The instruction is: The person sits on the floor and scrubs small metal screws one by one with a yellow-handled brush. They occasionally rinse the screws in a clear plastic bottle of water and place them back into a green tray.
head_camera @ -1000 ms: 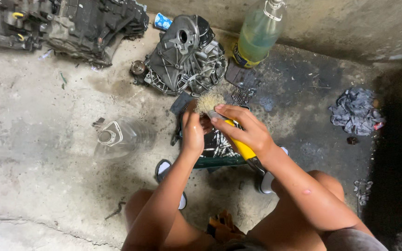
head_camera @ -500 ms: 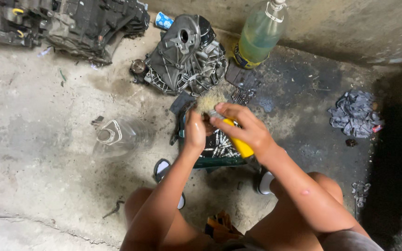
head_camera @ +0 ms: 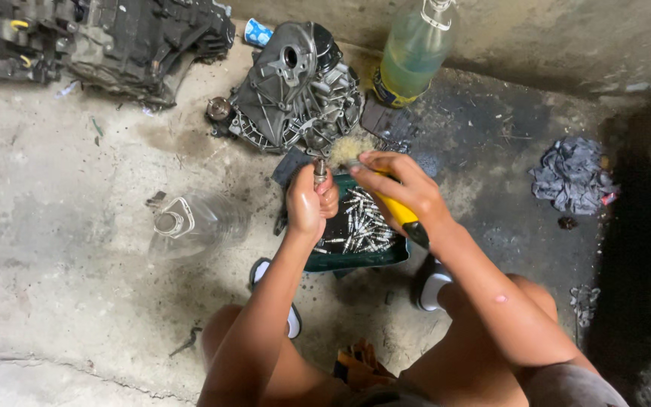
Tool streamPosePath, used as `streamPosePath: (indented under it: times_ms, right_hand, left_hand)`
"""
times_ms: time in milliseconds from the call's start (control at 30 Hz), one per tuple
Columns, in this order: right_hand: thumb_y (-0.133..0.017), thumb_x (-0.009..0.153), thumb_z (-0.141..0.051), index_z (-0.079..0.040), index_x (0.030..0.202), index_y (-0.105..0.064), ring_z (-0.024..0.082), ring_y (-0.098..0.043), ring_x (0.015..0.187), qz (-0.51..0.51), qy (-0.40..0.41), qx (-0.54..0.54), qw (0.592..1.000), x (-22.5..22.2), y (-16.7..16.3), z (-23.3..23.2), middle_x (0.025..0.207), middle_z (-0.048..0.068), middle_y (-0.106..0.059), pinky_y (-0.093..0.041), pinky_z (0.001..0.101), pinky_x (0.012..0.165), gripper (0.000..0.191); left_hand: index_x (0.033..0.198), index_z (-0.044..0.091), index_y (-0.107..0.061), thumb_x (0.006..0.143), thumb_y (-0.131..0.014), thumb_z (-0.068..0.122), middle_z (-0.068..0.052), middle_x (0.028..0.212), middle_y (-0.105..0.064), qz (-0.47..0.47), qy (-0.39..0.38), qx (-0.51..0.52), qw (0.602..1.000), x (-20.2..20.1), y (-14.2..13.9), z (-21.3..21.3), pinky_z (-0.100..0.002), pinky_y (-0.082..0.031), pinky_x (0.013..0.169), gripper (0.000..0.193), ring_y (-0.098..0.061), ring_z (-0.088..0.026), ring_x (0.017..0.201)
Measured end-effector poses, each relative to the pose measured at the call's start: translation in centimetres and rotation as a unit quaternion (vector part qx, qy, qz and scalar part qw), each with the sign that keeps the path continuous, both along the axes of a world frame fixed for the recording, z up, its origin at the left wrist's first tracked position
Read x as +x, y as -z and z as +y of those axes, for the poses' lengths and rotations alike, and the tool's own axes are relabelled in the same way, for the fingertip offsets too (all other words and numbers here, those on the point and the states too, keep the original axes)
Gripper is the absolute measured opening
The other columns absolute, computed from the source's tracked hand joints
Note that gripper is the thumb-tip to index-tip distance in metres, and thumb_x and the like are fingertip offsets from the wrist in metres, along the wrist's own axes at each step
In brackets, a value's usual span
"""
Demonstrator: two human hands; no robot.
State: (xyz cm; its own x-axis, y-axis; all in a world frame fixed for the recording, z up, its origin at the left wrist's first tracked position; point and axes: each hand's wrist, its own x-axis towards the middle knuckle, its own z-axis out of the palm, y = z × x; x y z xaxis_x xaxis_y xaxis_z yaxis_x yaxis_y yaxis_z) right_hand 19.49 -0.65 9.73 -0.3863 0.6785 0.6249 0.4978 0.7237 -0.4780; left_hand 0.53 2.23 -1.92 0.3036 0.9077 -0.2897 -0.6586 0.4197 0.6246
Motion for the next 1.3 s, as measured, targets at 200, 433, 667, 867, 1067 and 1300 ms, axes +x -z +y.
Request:
streamPosePath:
  times_ms: [200,433,667,867,1067,1300]
  right_hand:
    - [-0.080,0.081,0.009,-0.004,0.117,-0.074,0.031,-0.069,0.115,0.007,-0.014,0.031,0.999,0.2,0.1,-0.3,0.115,0.016,-0.069,-0.057,0.0381,0.099,0.038]
    - [-0.080,0.086,0.010,-0.001,0.117,-0.072,0.029,-0.070,0.115,0.026,0.012,0.001,1.000,0.2,-0.1,-0.2,0.111,0.014,-0.068,-0.058,0.0372,0.099,0.034]
    - [-0.078,0.085,0.009,-0.002,0.121,-0.070,0.032,-0.070,0.112,0.001,0.001,-0.028,1.000,0.6,-0.5,-0.3,0.111,0.016,-0.068,-0.057,0.0370,0.097,0.038]
    - [-0.079,0.090,0.008,-0.003,0.121,-0.069,0.028,-0.070,0.114,0.056,0.040,-0.001,0.998,0.6,-0.2,-0.2,0.117,0.015,-0.068,-0.058,0.0353,0.098,0.034]
    - [-0.079,0.081,0.009,-0.006,0.118,-0.073,0.029,-0.069,0.114,-0.008,-0.022,0.037,0.999,-0.4,0.5,-0.4,0.113,0.014,-0.067,-0.058,0.0380,0.099,0.041]
    - [-0.079,0.084,0.009,0.000,0.121,-0.071,0.030,-0.070,0.107,-0.001,0.058,-0.020,0.998,1.5,-0.2,0.6,0.113,0.017,-0.068,-0.058,0.0374,0.092,0.039]
  left_hand:
    - [0.063,0.015,-0.038,0.103,-0.038,0.039,0.001,0.050,-0.032,0.070,-0.012,-0.032,0.997,0.7,0.4,0.1,-0.029,-0.014,0.036,0.047,-0.021,-0.011,0.037]
    - [0.065,0.015,-0.037,0.104,-0.041,0.038,0.006,0.049,-0.030,0.050,0.002,-0.030,0.998,0.7,0.6,0.3,-0.026,-0.014,0.035,0.046,-0.021,-0.005,0.038]
    - [0.068,0.012,-0.042,0.103,-0.043,0.040,0.003,0.054,-0.036,0.145,-0.029,0.013,0.989,0.5,-0.7,-0.5,-0.026,-0.018,0.039,0.045,-0.026,-0.006,0.041]
    - [0.071,0.010,-0.049,0.104,-0.045,0.048,0.005,0.056,-0.037,0.151,-0.019,-0.020,0.988,-0.3,-1.6,-0.2,-0.024,-0.018,0.040,0.051,-0.027,-0.004,0.043]
    - [0.073,0.012,-0.049,0.103,-0.045,0.049,0.004,0.056,-0.039,0.179,-0.054,-0.041,0.981,0.7,-1.5,-0.7,-0.024,-0.019,0.040,0.048,-0.030,-0.006,0.043]
    - [0.074,0.010,-0.047,0.109,-0.041,0.041,0.004,0.056,-0.036,0.070,-0.026,0.065,0.995,-1.2,-3.4,-1.2,-0.024,-0.019,0.041,0.048,-0.025,-0.005,0.044]
